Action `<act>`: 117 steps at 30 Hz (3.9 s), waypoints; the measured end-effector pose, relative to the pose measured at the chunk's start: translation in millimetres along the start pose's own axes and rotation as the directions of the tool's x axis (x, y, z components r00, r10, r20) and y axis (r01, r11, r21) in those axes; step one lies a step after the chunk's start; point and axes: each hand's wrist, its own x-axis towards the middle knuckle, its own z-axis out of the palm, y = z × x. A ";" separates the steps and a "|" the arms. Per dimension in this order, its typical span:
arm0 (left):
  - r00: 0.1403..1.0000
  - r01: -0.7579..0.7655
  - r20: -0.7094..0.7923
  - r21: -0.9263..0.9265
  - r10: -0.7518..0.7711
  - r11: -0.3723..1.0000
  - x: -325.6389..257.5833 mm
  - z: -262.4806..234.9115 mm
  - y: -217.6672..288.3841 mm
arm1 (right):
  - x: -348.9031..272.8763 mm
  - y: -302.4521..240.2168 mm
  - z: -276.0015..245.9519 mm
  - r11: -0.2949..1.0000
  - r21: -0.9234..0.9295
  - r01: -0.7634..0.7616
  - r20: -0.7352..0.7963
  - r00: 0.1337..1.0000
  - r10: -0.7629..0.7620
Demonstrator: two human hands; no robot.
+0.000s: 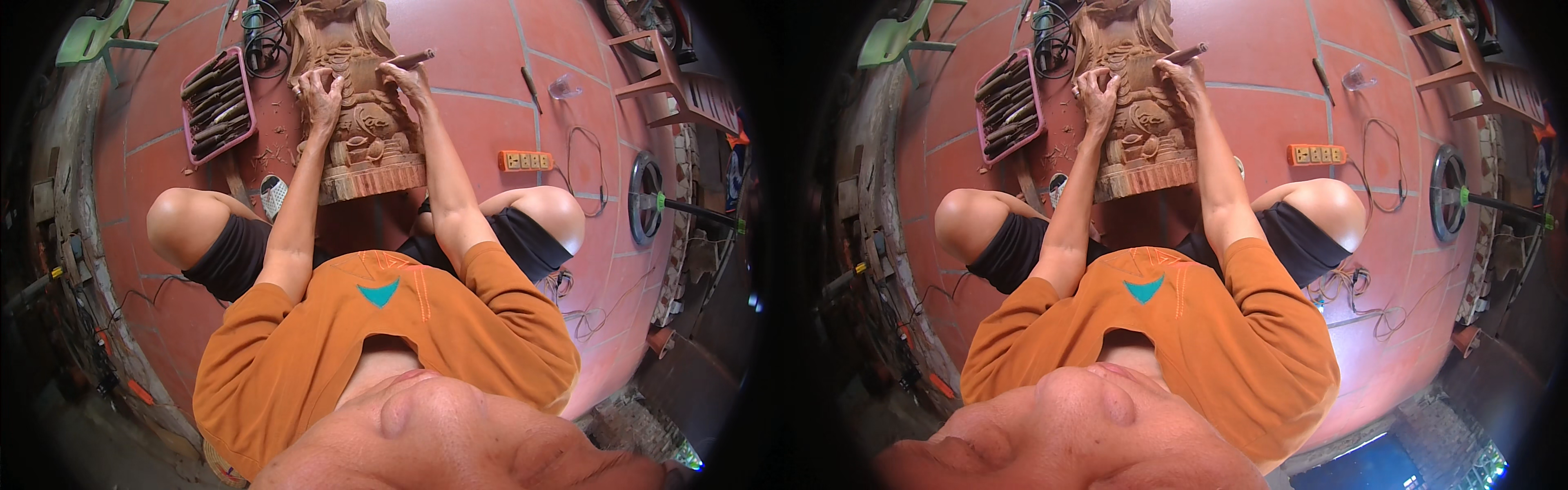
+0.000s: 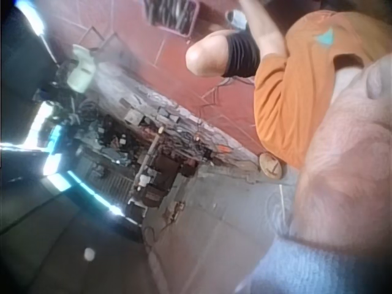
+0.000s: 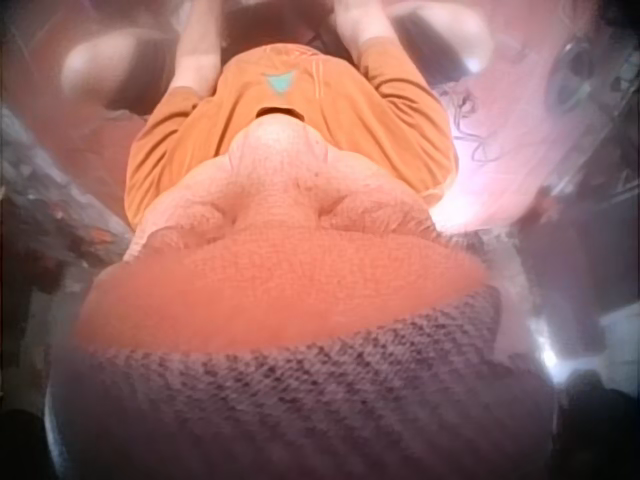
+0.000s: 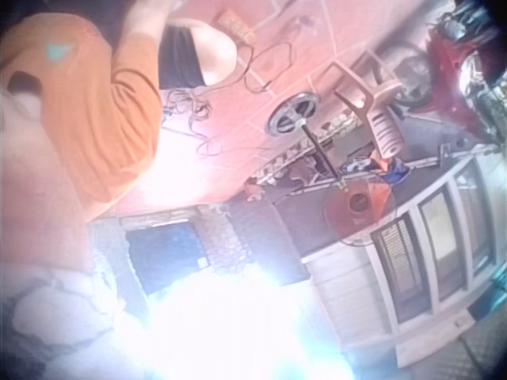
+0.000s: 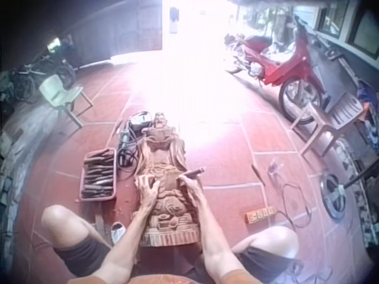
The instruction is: The person carves a wooden sculpture using a chisel and mallet, shaping and refining the surface details. The person holds the sculpture with one hand and strikes the chisel with the other to remove wood shavings.
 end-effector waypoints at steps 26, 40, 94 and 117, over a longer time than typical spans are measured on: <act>1.000 0.005 0.002 0.023 -0.006 1.000 2.0 -0.6 -1.7 | 19.7 18.6 -13.5 0.983 0.183 0.016 -0.091 0.996 0.000; 0.998 0.050 0.023 0.034 -0.051 0.998 1.5 -5.5 0.3 | 7.9 1.1 -7.3 0.975 0.119 -0.186 -0.043 0.980 0.192; 0.998 0.044 0.036 0.034 -0.046 0.998 2.4 -6.6 -0.5 | 49.2 10.9 0.1 0.842 -0.539 0.041 -0.217 0.958 -0.186; 0.998 0.046 0.039 -0.006 -0.046 0.999 2.0 -2.7 5.3 | 37.6 18.4 -13.3 0.956 0.293 -0.027 -0.180 0.980 0.083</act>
